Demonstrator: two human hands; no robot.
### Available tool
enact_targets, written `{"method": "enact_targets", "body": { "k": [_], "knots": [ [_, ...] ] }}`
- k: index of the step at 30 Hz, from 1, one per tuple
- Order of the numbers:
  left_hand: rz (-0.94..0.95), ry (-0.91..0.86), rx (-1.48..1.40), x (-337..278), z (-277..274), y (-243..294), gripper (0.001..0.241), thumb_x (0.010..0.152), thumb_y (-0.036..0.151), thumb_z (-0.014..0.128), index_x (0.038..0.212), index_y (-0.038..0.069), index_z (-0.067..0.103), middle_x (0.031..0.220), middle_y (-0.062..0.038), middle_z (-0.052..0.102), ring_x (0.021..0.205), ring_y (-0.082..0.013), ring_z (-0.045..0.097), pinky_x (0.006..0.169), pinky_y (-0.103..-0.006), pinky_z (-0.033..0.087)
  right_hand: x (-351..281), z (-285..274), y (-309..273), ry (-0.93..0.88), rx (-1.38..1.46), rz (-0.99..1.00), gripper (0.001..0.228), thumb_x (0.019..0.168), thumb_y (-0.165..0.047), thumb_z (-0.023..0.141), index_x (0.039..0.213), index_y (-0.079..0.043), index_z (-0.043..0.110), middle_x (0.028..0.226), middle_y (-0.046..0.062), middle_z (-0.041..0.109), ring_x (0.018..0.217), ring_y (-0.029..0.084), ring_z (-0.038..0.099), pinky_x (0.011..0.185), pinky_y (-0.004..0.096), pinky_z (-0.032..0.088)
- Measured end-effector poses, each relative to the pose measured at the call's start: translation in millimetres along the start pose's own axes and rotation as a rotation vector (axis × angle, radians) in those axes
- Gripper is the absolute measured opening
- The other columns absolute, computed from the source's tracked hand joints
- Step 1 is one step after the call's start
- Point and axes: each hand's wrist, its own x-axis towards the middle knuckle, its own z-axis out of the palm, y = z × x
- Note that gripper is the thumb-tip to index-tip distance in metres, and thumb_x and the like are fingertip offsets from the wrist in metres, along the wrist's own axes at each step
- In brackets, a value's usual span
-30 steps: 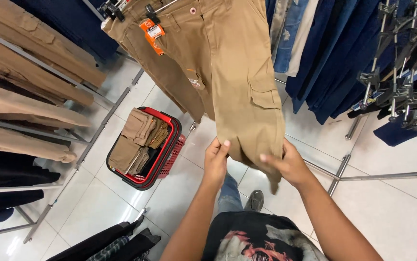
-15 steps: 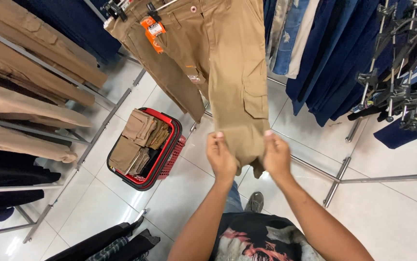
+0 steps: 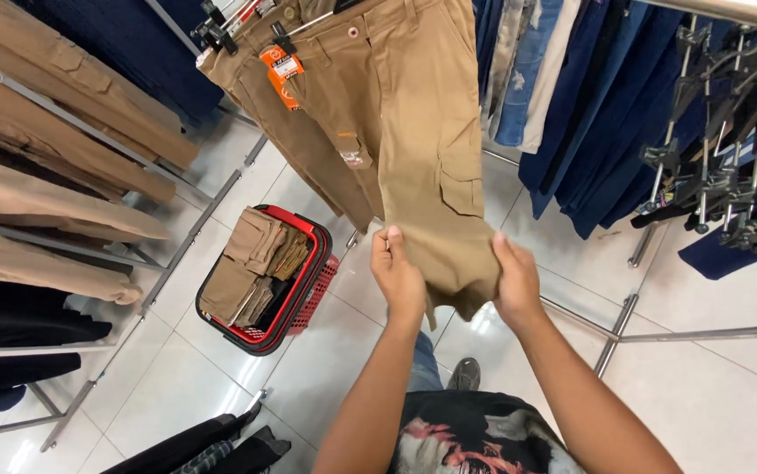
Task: Taking pants from a basket, unfolding them, and hanging them on a retail clothing rack.
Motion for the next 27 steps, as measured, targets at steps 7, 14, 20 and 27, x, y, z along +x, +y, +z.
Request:
{"method": "enact_targets", "body": {
  "k": [7,14,20,27],
  "knots": [
    [-0.171,-0.296,-0.034,-8.4,-14.0,21.7,0.022,0.107,0.032,0.070,0.101,0.012,0.077,0.093,-0.001,0.078,0.084,-0.0123,0.071,0.079,-0.0332,0.061,0.2,-58.5,49.2,-0.473,0.160,0.133,0.098,0.067,-0.003,0.091,0.155,-0.006,0.050,0.142,0.015,0.069,0.124,0.030,0.067,0.110,0.054,0.051],
    [-0.167,-0.254,0.124,-0.3,-34.6,-51.8,0.027,0.115,0.025,0.058,0.096,0.013,0.072,0.088,0.003,0.068,0.084,-0.0100,0.062,0.082,-0.0290,0.056,20.8,-47.0,28.6,-0.091,-0.018,0.452,0.033,0.103,-0.019,0.070,0.131,-0.002,0.072,0.102,0.018,0.081,0.082,0.028,0.078,0.073,0.045,0.063],
    [-0.069,-0.161,0.313,-5.2,-26.3,-38.8,0.036,0.116,0.032,0.056,0.086,0.014,0.067,0.074,0.002,0.064,0.071,-0.0111,0.057,0.069,-0.0262,0.052,19.2,-36.5,44.0,0.024,-0.649,0.014,0.038,0.116,-0.027,0.056,0.095,0.000,0.071,0.077,0.026,0.069,0.078,0.040,0.065,0.078,0.051,0.049],
    [0.075,-0.121,0.461,-12.9,-33.3,-47.5,0.038,0.115,0.035,0.054,0.083,0.013,0.058,0.066,-0.005,0.058,0.071,-0.0189,0.052,0.073,-0.0357,0.047,2.8,-17.1,34.2,-0.012,-0.641,-0.010,0.044,0.117,-0.030,0.052,0.084,-0.005,0.067,0.069,0.016,0.065,0.074,0.025,0.057,0.075,0.044,0.049]
  ]
}}
